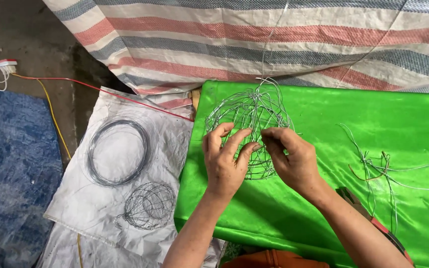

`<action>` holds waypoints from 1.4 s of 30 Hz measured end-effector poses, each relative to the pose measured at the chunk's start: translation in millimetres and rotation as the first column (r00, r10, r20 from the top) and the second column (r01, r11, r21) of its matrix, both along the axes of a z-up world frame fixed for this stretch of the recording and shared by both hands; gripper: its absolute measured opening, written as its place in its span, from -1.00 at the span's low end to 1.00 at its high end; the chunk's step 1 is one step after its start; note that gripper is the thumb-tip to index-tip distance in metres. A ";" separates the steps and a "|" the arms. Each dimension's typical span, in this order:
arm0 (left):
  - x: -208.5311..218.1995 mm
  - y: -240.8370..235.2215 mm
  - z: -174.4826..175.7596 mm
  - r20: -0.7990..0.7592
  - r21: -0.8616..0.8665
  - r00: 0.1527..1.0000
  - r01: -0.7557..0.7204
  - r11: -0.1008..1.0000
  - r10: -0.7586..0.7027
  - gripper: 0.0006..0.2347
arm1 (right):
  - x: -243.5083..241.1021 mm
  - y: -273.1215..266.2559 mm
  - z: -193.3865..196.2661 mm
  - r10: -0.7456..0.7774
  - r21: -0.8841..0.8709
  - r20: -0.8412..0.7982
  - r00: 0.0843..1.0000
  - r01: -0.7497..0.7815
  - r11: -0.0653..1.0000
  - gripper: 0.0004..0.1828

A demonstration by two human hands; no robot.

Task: Assembling a wire mesh base by weaving and twisting metal wires onto a frame

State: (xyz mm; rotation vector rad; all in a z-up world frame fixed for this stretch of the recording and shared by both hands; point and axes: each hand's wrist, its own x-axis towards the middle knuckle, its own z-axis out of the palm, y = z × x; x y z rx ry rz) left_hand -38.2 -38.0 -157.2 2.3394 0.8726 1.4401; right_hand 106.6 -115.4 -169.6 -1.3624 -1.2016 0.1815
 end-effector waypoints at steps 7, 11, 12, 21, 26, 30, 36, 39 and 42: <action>-3.7 0.7 -5.2 -0.014 -0.021 1.000 0.004 1.000 -0.004 -0.81 | -7.6 -4.8 -13.7 -0.001 -0.007 0.223 0.975 0.003 1.000 -0.68; -7.5 9.0 -26.2 0.131 -0.057 0.990 -0.042 0.997 0.049 -0.83 | -9.7 -4.8 -38.6 -0.009 -0.030 0.286 0.958 0.018 0.999 -0.80; -9.7 12.7 -33.9 0.171 -0.046 0.983 -0.066 0.997 0.073 -0.80 | -8.8 -4.1 -46.3 -0.019 -0.015 0.273 0.962 0.024 1.000 -0.81; -3.9 18.1 -40.5 0.164 0.063 0.983 -0.097 0.993 0.085 -0.88 | -7.3 -5.2 -46.2 0.000 -0.031 0.262 0.965 0.008 1.000 -0.80; -3.2 10.9 -47.8 0.203 0.008 0.976 -0.083 0.996 0.080 -0.90 | -5.1 -8.7 -45.0 0.026 -0.038 0.254 0.967 -0.017 0.999 -0.77; -7.0 -1.0 -34.2 0.159 -0.086 0.984 -0.064 0.994 0.077 -0.89 | -3.9 -15.1 -32.6 0.163 -0.131 0.297 0.941 -0.129 0.983 -0.58; -14.1 -3.4 -28.7 0.134 -0.096 0.990 -0.029 0.995 0.042 -0.89 | -11.7 -36.6 -9.7 0.043 -0.162 0.335 0.941 0.012 0.987 -0.46; -14.9 -5.6 -36.7 0.082 -0.302 0.996 -0.007 0.953 0.033 -0.88 | -19.9 -51.0 84.2 0.243 -0.285 0.495 0.834 -0.108 0.952 -0.53; -17.6 -1.8 -28.5 0.124 -0.074 0.991 -0.034 0.997 0.043 -0.88 | -24.2 -81.6 180.4 0.408 -0.263 0.854 0.323 -0.409 0.874 -0.74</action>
